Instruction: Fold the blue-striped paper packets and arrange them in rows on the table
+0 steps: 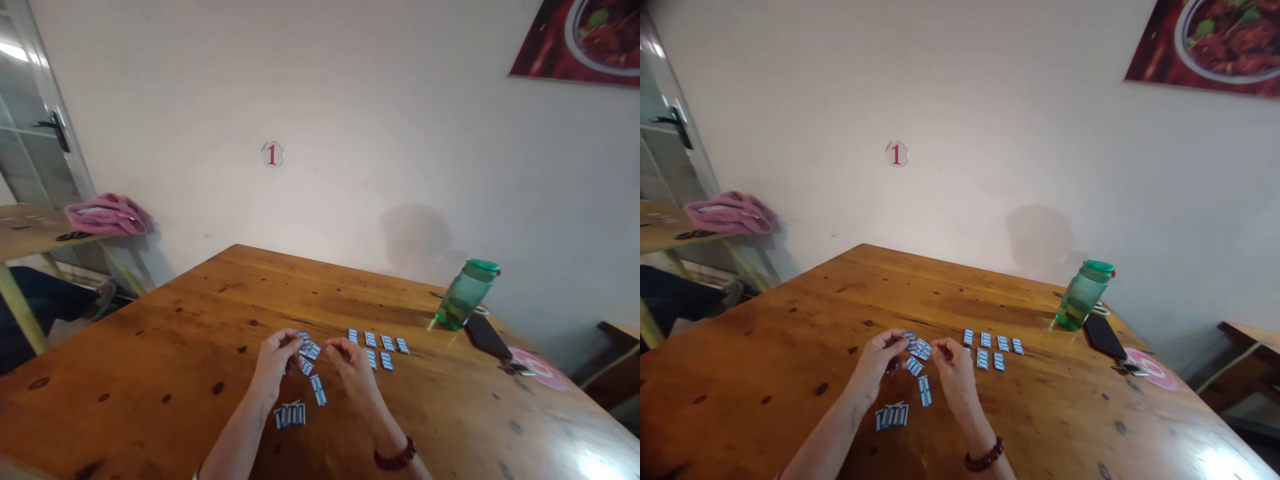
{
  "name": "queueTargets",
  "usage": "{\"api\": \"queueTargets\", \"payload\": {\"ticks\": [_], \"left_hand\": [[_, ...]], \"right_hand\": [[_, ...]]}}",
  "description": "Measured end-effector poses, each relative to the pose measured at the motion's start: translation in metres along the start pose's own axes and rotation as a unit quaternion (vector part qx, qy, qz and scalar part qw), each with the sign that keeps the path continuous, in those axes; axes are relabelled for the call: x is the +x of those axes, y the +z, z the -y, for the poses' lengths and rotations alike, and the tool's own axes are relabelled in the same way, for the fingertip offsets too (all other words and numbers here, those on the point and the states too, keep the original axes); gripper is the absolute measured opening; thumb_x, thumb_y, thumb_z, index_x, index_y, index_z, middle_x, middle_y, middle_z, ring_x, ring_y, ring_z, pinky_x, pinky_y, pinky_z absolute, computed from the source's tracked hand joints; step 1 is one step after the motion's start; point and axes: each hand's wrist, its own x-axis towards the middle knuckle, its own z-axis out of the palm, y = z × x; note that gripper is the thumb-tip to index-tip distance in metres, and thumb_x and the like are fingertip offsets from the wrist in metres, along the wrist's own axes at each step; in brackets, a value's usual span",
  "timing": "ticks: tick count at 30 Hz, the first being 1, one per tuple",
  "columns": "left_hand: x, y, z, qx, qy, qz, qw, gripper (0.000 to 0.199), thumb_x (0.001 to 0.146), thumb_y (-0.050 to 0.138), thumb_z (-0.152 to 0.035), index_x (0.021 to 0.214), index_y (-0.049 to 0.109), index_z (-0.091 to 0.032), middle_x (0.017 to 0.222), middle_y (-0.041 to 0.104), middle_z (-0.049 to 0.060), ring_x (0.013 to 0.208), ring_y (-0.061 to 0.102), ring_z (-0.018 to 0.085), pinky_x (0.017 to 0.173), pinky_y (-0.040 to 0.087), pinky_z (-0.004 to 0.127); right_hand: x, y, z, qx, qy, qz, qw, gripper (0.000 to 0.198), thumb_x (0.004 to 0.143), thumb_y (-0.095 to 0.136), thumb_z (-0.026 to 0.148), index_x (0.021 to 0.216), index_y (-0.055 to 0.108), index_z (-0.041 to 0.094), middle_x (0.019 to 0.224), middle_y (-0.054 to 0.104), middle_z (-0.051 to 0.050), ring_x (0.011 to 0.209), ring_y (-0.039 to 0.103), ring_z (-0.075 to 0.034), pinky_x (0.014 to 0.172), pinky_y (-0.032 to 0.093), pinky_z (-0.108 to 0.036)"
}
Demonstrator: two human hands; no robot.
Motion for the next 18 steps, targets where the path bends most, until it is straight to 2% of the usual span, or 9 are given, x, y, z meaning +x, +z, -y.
{"api": "queueTargets", "payload": {"ticks": [2,6,13,18], "left_hand": [[0.000,0.003,0.005,0.030,0.004,0.023,0.999,0.015,0.056,0.067,-0.026,0.058,0.057,-0.015,0.041,0.056,-0.005,0.028,0.044,0.006,0.029,0.021,0.015],[0.000,0.008,0.009,0.056,-0.002,0.048,0.997,0.019,0.056,0.068,-0.028,0.057,0.056,-0.015,0.044,0.057,-0.004,0.027,0.044,0.006,0.030,0.022,0.016],[-0.006,0.014,0.006,0.065,0.000,0.094,0.993,0.028,0.051,0.073,-0.034,0.060,0.052,-0.016,0.049,0.056,-0.006,0.025,0.046,0.007,0.028,0.023,0.016],[-0.008,0.015,0.002,0.053,-0.011,0.113,0.992,0.028,0.052,0.072,-0.033,0.064,0.053,-0.016,0.052,0.057,-0.005,0.025,0.046,0.007,0.028,0.024,0.017]], "right_hand": [[0.000,0.004,0.003,0.070,0.024,-0.005,0.997,0.015,0.064,0.060,0.031,0.068,0.062,0.016,0.059,0.061,0.000,0.057,0.052,-0.014,0.055,0.039,-0.024],[-0.002,0.009,0.007,0.170,0.074,0.031,0.982,0.019,0.058,0.066,0.032,0.066,0.060,0.015,0.059,0.061,0.000,0.057,0.052,-0.013,0.056,0.040,-0.024],[-0.005,0.007,0.004,0.190,0.116,0.030,0.975,0.021,0.060,0.067,0.034,0.060,0.059,0.015,0.054,0.056,0.003,0.053,0.047,-0.010,0.052,0.035,-0.021],[-0.007,0.004,0.006,0.198,0.125,0.037,0.972,0.021,0.059,0.067,0.035,0.057,0.059,0.016,0.050,0.050,0.005,0.046,0.040,-0.008,0.044,0.027,-0.020]]}}
